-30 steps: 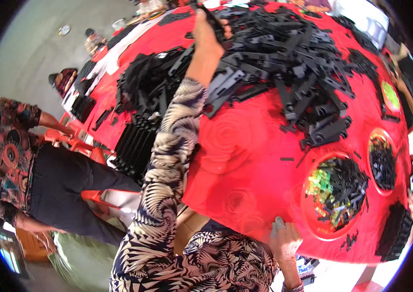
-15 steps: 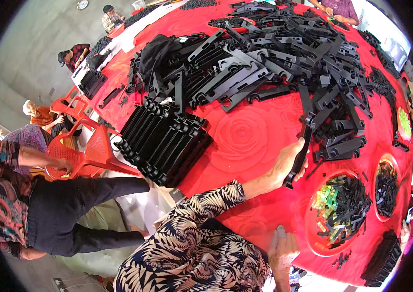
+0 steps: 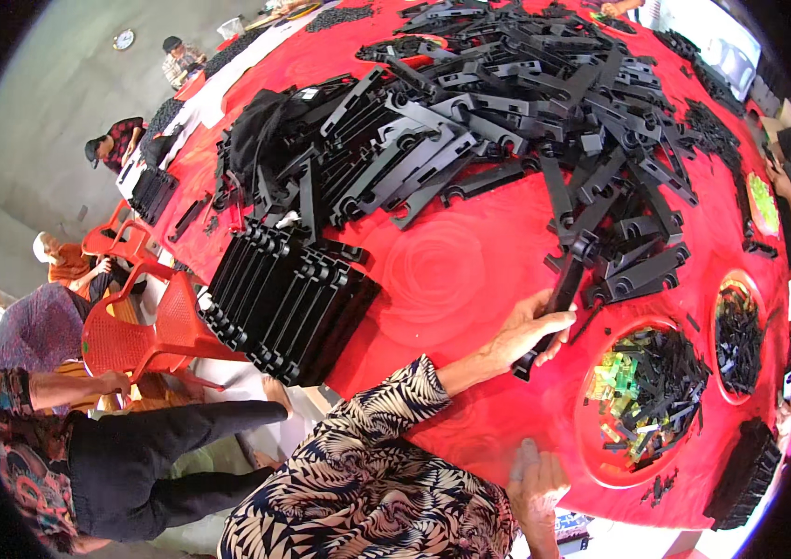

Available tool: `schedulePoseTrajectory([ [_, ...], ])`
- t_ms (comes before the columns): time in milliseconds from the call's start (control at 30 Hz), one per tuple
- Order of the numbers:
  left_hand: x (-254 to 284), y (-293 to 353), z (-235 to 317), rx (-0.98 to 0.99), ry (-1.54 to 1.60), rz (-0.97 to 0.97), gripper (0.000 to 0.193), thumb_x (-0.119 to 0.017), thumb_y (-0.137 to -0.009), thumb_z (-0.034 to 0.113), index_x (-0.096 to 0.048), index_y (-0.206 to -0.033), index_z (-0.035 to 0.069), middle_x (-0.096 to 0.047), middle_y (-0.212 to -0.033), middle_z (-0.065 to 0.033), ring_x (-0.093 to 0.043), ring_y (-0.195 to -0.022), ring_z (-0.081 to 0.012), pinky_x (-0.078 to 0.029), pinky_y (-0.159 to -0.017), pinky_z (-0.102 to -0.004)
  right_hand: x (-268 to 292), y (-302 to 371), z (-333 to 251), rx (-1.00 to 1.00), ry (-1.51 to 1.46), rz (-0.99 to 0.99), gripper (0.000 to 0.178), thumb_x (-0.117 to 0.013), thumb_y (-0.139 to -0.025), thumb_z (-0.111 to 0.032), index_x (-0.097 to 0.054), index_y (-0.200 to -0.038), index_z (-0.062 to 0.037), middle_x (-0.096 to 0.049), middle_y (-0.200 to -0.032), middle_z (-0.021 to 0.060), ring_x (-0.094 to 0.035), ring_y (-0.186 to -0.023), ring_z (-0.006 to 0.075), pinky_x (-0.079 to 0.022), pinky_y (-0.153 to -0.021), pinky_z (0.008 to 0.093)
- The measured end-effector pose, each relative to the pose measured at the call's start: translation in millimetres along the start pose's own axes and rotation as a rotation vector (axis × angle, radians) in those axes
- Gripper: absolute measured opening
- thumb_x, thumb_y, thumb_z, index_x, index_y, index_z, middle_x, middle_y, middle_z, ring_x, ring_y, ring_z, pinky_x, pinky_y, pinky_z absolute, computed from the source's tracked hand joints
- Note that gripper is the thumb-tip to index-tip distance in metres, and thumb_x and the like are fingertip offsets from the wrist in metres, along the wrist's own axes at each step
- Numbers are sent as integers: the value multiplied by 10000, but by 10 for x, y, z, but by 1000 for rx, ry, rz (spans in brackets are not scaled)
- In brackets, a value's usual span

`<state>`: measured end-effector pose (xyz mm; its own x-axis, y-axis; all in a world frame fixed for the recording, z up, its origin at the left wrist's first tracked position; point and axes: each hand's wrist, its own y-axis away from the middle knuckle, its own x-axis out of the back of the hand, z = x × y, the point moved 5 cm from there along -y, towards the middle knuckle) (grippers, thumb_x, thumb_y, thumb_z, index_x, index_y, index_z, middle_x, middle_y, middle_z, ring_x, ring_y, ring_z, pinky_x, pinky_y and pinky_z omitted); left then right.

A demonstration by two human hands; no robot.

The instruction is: The person assembles plastic components by picking small plastic clips from a tray, inserting and pressing them into black plastic frames by hand, and stacking the completed frames on the table.

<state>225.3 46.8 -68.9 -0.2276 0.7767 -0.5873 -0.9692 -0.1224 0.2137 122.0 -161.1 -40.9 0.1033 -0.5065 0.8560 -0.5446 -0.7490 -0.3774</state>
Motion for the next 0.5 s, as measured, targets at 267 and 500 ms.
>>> schedulePoseTrajectory([
  [267,96,-10,38,-2,-23,28,295,-601,-978,202,-558,-1214,29,-620,-777,-76,-572,-516,-135,-437,-399,-251,-70,124,69,-1,21,-51,174,-646,-662,-57,-527,-785,-24,-473,-689,120,-496,-586,278,-387,-463,400],
  [500,94,-29,-80,12,-30,34,260,-593,-974,180,-560,-1178,22,-620,-781,-86,-575,-516,-145,-443,-409,-254,-46,163,49,-37,9,-119,199,-645,-572,-98,-529,-723,-40,-451,-714,98,-521,-654,253,-418,-483,371],
])
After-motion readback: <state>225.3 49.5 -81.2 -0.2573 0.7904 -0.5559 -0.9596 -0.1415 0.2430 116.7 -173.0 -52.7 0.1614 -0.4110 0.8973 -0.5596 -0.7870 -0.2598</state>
